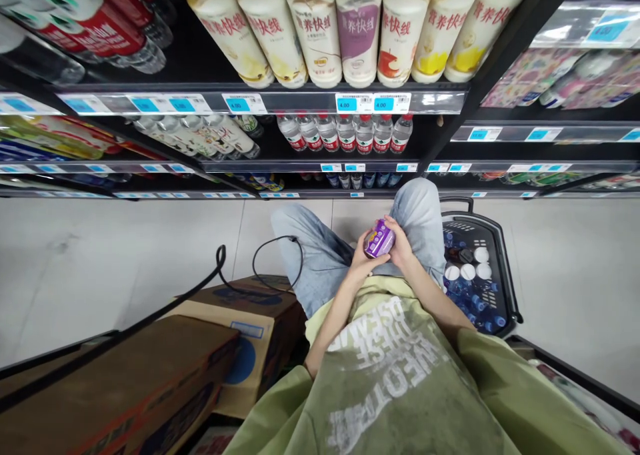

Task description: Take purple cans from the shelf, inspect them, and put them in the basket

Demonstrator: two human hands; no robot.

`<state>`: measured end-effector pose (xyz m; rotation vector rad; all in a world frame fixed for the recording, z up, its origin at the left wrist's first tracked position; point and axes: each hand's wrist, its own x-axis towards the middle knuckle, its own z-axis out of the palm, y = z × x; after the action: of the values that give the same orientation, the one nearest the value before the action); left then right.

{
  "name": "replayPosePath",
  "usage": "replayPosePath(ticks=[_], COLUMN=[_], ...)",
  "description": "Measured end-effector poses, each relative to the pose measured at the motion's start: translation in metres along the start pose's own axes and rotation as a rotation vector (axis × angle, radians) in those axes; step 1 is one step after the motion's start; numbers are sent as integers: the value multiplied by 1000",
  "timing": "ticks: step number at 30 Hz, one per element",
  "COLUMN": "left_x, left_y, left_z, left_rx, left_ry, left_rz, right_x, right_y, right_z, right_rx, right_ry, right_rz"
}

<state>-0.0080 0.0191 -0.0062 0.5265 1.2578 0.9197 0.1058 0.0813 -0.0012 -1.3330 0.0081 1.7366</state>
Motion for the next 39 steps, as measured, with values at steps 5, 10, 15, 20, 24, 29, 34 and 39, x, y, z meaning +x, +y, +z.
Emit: replayPosePath(ticks=[5,10,15,20,24,29,34,39], left_x=[-8,-9,-1,1,-3,-2,0,-1], left_y=[8,8,-6,-9,4,4,-4,-2], left_z=[5,10,9,8,2,-8,-10,-8], left_rx=[-265,-200,-67,130,551,788,900,914], left_ry=[-74,-72,5,65,139,96,103,153], left_rz=[-55,2,38,139,374,534,638,731], right_x=[-6,-9,-6,-1,2,2,2,3], right_y=[-8,-13,-13,-7,-4,-3,-3,-3], right_z=[0,0,1,3,4,4,2,0], right_rx=[79,154,175,171,184,197,197,184], right_ry=[-61,-131,-106,-38,4,-15,-46,-53], right_rz=[27,32,67,87,20,2,-8,3])
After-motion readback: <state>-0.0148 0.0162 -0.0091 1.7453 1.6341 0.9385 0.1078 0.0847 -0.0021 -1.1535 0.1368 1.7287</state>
